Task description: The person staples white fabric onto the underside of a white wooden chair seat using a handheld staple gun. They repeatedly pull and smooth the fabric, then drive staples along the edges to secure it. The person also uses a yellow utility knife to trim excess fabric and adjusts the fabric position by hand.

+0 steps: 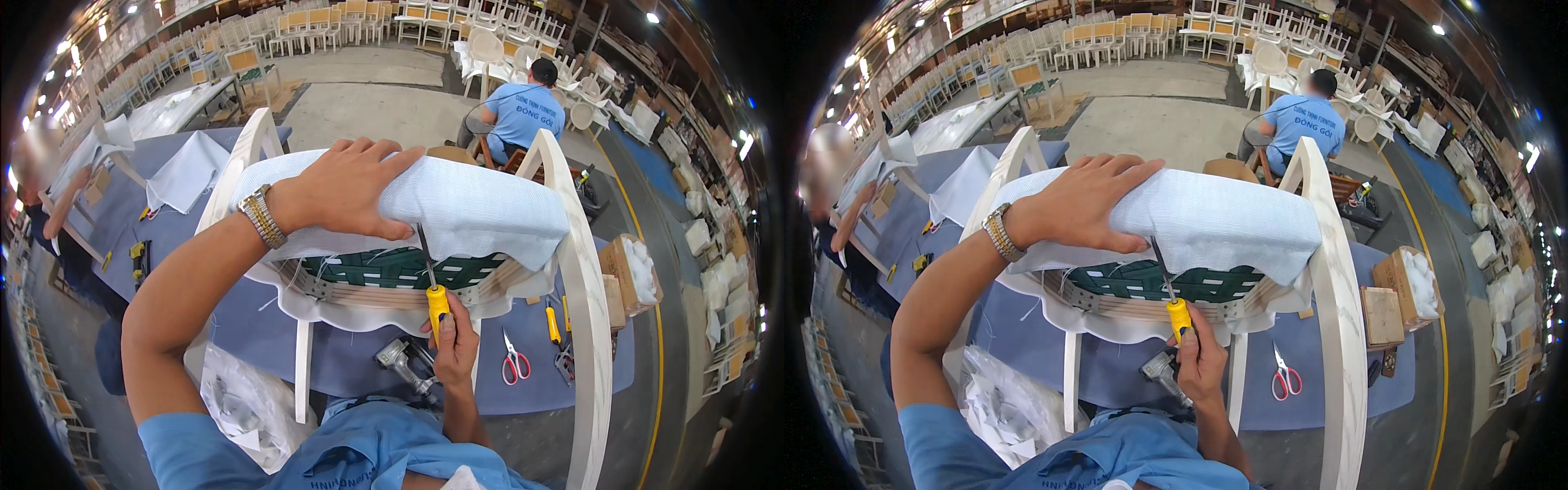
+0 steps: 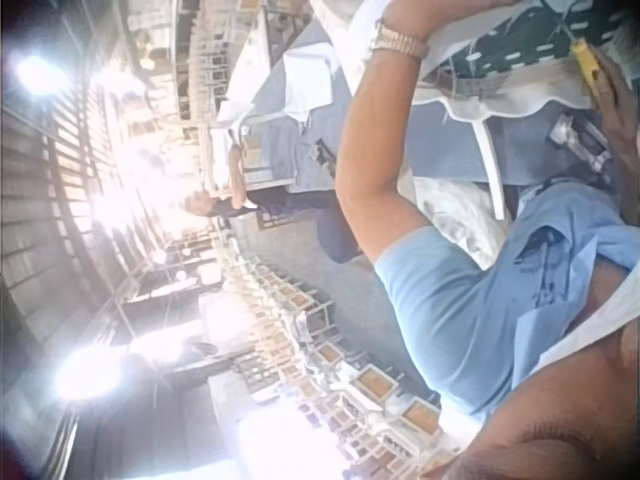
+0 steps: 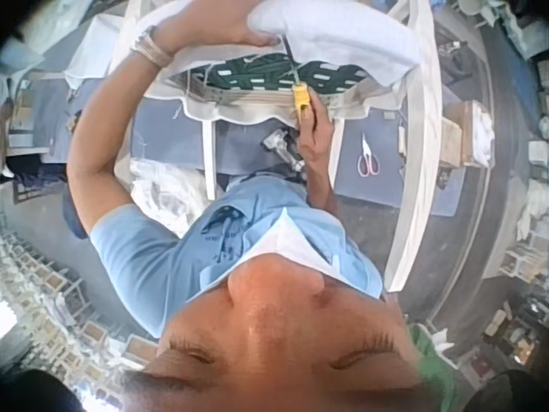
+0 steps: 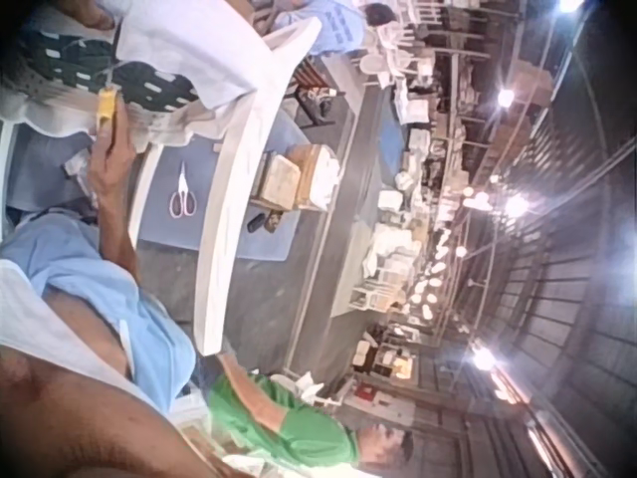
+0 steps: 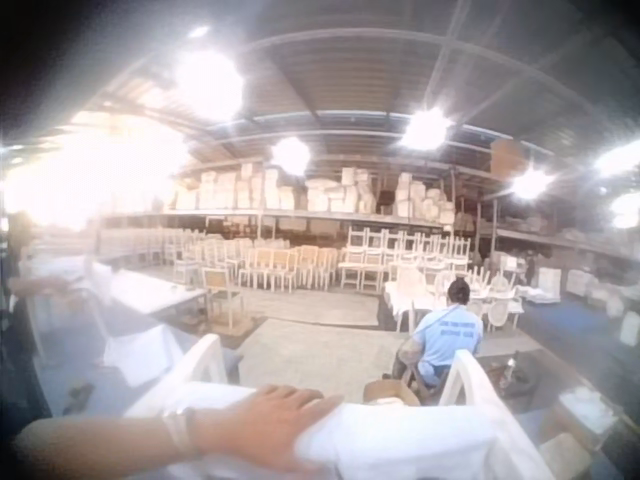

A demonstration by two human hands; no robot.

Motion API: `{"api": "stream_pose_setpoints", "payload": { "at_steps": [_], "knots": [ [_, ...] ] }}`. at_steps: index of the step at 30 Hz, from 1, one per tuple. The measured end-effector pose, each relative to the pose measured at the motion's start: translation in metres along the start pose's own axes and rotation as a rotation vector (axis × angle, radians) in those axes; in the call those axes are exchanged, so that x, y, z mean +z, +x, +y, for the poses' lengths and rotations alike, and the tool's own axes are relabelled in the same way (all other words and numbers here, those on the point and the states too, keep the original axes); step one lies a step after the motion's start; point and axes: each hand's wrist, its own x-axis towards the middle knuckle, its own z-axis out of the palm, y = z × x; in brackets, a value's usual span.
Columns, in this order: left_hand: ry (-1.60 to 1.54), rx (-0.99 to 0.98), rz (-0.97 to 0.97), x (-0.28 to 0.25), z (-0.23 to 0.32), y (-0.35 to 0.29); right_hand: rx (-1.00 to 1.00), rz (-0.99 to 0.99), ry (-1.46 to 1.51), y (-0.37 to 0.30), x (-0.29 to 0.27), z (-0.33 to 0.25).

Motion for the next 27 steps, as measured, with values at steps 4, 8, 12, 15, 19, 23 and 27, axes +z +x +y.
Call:
{"api": "stream_pose_setpoints", "payload": {
  "at_steps": [4,8,12,15,19,23,27],
  "knots": [
    [-0.006,-0.003,-0.001,-0.003,-0.003,0.000,-0.004,0.069,-0.060,0.006,0.000,-0.026],
    [-0.007,-0.012,0.002,-0.004,-0.001,0.000,-0.317,0.102,-0.437,0.012,-0.006,-0.026],
    [-0.017,-0.013,0.005,-0.003,0.000,0.001,-0.175,0.088,-0.429,0.007,-0.005,-0.043],
    [-0.011,-0.019,-0.006,-0.004,0.000,0.002,-0.196,0.121,-0.405,0.008,-0.003,-0.048],
    [0.025,-0.018,0.006,-0.002,-0.001,0.000,-0.191,0.094,-0.424,0.008,-0.005,-0.052],
    [0.071,-0.009,0.021,-0.002,0.003,-0.001,-0.335,0.156,-0.383,0.014,0.004,-0.029],
    [0.085,-0.012,0.015,-0.003,0.009,0.002,-0.184,0.136,-0.055,0.019,0.011,0.007]
  ]
}}
